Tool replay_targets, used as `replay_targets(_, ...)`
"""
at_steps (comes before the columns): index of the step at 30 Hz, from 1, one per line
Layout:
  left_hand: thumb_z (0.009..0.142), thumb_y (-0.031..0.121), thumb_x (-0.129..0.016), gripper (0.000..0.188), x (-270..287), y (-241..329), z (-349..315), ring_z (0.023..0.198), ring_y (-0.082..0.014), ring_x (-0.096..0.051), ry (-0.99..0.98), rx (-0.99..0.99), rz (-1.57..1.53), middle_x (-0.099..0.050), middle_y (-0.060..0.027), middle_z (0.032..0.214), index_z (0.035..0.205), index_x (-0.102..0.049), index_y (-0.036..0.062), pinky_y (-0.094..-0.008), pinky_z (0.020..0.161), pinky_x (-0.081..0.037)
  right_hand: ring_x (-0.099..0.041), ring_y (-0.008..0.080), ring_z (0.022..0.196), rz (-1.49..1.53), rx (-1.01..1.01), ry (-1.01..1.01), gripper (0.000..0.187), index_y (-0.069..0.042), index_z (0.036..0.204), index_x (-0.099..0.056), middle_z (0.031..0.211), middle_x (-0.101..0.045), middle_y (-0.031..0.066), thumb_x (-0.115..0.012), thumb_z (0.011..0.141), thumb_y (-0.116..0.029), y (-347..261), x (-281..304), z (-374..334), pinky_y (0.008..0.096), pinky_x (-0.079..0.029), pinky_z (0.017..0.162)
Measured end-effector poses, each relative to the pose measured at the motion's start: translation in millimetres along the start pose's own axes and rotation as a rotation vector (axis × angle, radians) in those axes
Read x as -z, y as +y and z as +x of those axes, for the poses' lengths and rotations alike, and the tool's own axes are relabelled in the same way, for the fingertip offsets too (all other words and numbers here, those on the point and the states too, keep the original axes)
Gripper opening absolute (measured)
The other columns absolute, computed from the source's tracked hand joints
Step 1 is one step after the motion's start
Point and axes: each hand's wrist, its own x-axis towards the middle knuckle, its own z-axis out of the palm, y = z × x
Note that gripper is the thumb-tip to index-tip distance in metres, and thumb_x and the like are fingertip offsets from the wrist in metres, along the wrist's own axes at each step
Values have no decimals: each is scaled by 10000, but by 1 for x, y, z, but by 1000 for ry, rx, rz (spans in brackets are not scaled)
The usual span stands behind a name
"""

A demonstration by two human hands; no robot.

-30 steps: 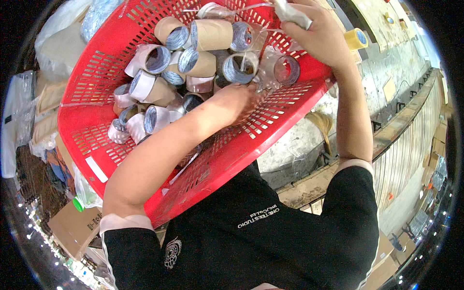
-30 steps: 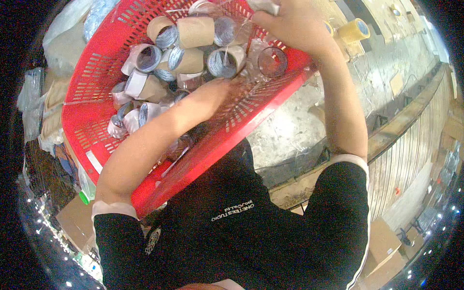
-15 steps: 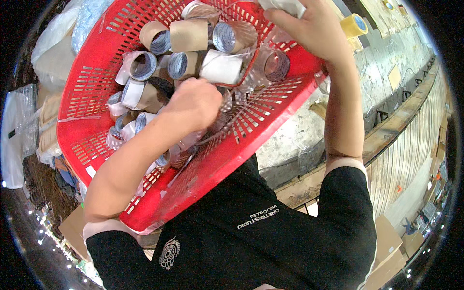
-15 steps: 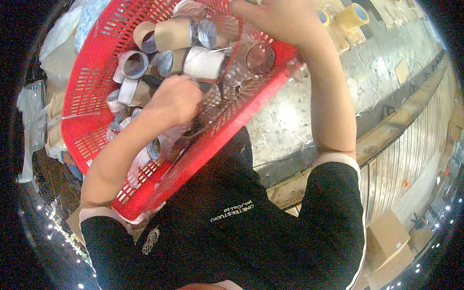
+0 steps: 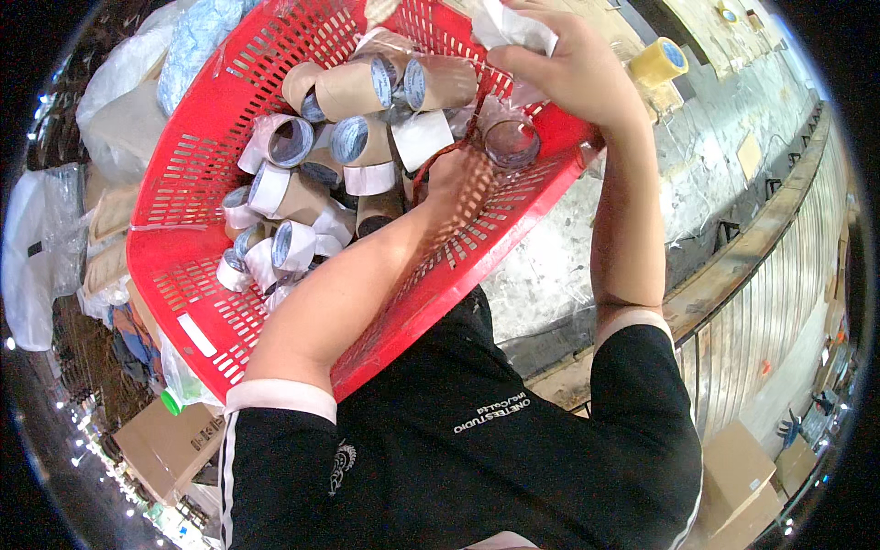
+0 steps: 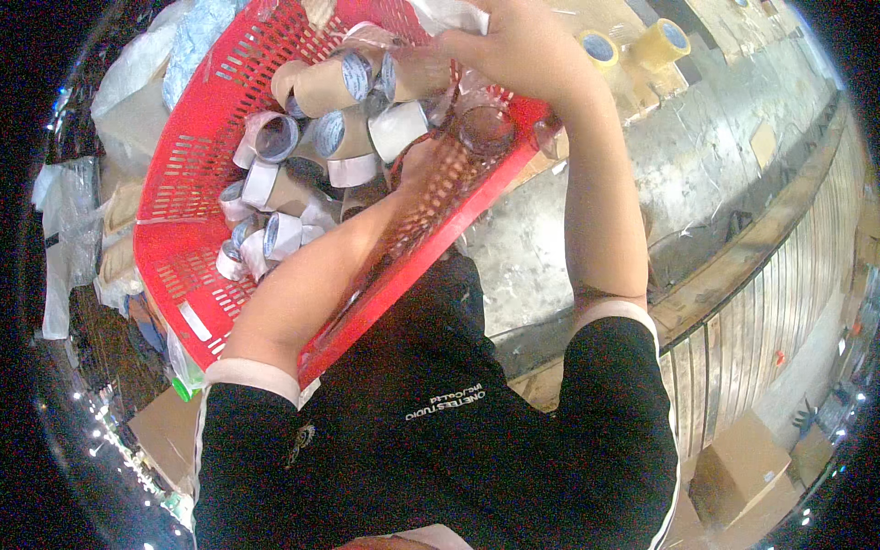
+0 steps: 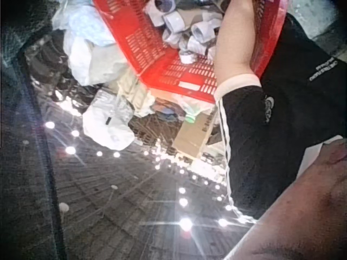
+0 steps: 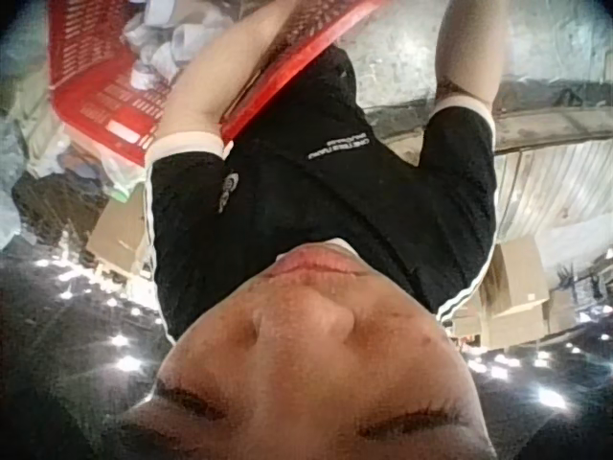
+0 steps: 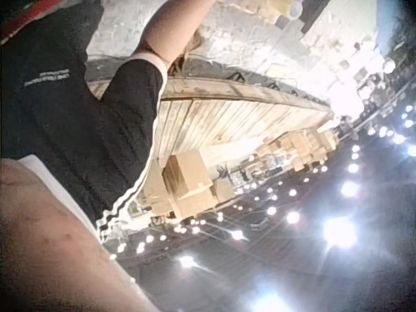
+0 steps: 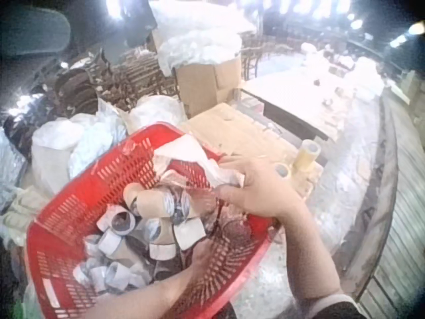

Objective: The person sorts through a pile of cardboard, plastic bags, and tape rolls on a workbench, placing selected items into a red basket. They repeatedly pick up and move items, occasionally adjusting the basket's position.

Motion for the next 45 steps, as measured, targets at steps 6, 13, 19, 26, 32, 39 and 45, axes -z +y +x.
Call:
replay_targets(6, 906, 196, -598, 215, 23, -25, -27, 788, -354, -753, -15, -51, 159, -741, -207, 814, 866, -745, 45, -459, 676, -603, -688, 113, 751, 411, -288, 15, 204, -30, 1056, -764, 870, -748, 4, -781, 904, -165, 11, -4, 2, 296, -568, 724)
replay_targets(13, 862, 294, -692, 280, 142, -22, -134, 887, -425, -731, -84, -9, 114, -738, -241, 908, 909, -756, 26, -531, 810, -580, -702, 111, 835, 517, -275, 49, 246, -40, 1118, -744, 953, -751, 8, -776, 913, -173, 20, -9, -1, 300, -568, 761)
replay_targets(19, 884, 320, -698, 343, 235, -24, -148, 833, -303, -748, 215, 56, -178, -739, -212, 884, 1058, -773, 35, -422, 776, -566, -723, 133, 960, 634, -136, -190, 397, -43, 1261, -700, 1099, -759, 37, -773, 966, -299, 5, -9, 8, 309, -584, 820)
replay_targets(26, 962, 217, -653, 306, 216, 30, -78, 825, -247, -701, 646, -217, -634, -741, -143, 914, 1168, -706, -4, -384, 750, -551, -679, 235, 1126, 1242, -527, -179, 549, -4, 1319, -665, 1267, -711, 115, -704, 999, -449, 23, -12, 33, 394, -534, 960)
replay_targets(32, 983, 204, -632, 276, 199, 38, -57, 708, -335, -681, 808, -319, -352, -640, -211, 690, 829, -673, -22, -405, 662, -511, -701, 203, 1083, 779, -30, -275, 585, -15, 1353, -641, 1213, -725, 86, -776, 939, -406, 40, -19, 27, 350, -569, 931)
replay_targets(39, 975, 267, -686, 294, 207, 47, -67, 638, -345, -643, 771, -417, -404, -588, -188, 636, 865, -670, -5, -402, 639, -493, -717, 176, 1000, 573, -193, -366, 435, -23, 1213, -737, 1113, -759, 76, -884, 821, -144, 6, -18, 20, 335, -572, 892)
replay_targets(45, 849, 264, -863, 816, 200, 30, -94, 1072, -302, -631, 1074, -502, -445, -524, -241, 1328, 1464, -401, -8, -395, 842, -538, -710, 185, 1014, 361, -515, -91, 431, 22, 1210, -729, 1110, -754, 111, -781, 901, -273, -38, -34, 21, 333, -563, 890)
